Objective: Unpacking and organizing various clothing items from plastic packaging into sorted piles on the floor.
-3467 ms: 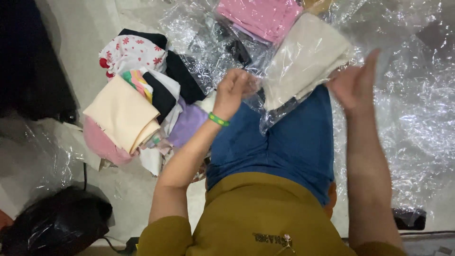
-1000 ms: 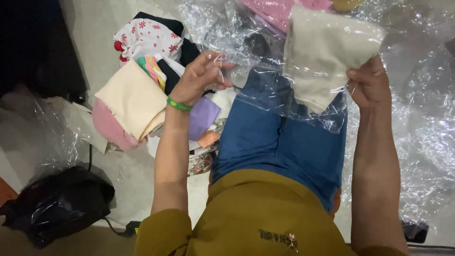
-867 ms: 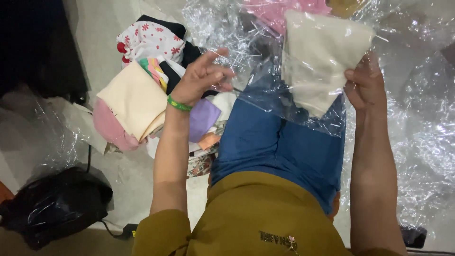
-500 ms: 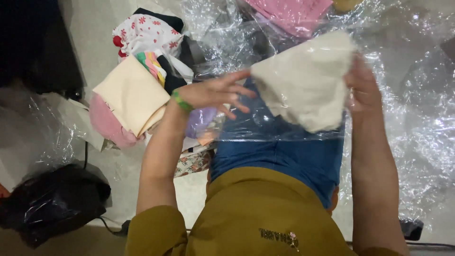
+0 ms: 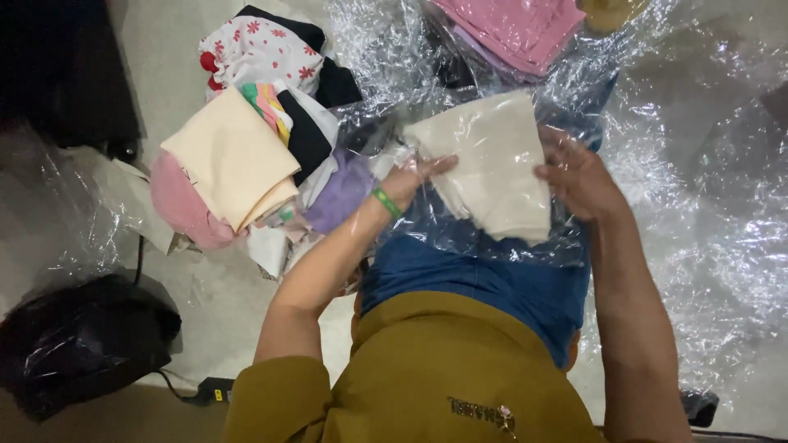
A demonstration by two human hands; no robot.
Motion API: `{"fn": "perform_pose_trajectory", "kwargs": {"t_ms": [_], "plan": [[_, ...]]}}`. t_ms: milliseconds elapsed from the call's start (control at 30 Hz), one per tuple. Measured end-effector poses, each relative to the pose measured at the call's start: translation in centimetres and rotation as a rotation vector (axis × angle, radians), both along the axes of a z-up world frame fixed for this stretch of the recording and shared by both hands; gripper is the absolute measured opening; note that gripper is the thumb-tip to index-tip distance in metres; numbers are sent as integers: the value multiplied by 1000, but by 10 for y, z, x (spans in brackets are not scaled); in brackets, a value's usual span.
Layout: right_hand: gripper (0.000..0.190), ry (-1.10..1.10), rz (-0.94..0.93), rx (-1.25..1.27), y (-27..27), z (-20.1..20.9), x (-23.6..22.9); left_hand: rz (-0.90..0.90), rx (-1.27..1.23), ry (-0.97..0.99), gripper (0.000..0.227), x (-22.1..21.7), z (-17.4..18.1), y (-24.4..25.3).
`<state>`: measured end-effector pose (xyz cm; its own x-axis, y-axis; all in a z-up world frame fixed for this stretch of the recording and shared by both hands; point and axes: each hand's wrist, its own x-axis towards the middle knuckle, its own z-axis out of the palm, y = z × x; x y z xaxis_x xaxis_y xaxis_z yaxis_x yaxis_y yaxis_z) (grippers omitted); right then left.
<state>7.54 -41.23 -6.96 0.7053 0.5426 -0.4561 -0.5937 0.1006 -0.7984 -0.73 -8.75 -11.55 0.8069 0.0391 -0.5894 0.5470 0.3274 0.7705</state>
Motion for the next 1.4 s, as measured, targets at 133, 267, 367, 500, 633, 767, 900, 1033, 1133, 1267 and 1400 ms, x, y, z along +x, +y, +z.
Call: {"fn": "perform_pose_trajectory", "kwargs": {"t_ms": [133, 267, 367, 500, 633, 767, 900, 1033, 1133, 1267, 1400], "plan": [[75, 49, -55, 141, 3, 37, -14, 87, -398, -11, 53, -12, 9, 5], [39, -65, -376, -151, -8, 63, 0, 53, -432, -147, 28, 6, 60, -4], [25, -200, -484, -460, -5, 87, 7, -9, -320, -133, 57, 21, 52, 0], [28, -343, -541, -568, -40, 64, 24, -95, -231, -41, 66, 43, 48, 8], [48, -243, -390, -677, -61, 39, 3, -7, 178, -136, 62, 50, 45, -2], [30, -83, -431, -719, -53, 25, -26, -67, 456, -381, 107, 26, 41, -24], [13, -151, -583, -800, -69, 2, -19, -36, 512, -309, 93, 18, 24, -29], [38, -48, -619, -731, -76, 1, 13, -47, 312, -418, 96, 27, 10, -23], [46, 20, -540, -723, -80, -9, 64, -161, 574, -393, 98, 27, 16, -23], [10, -112, -490, -615, -59, 12, 102, -142, 436, -283, 85, 30, 22, -20], [13, -225, -654, -512, -101, -4, 86, 6, 150, -299, 85, 20, 29, -16]]}}
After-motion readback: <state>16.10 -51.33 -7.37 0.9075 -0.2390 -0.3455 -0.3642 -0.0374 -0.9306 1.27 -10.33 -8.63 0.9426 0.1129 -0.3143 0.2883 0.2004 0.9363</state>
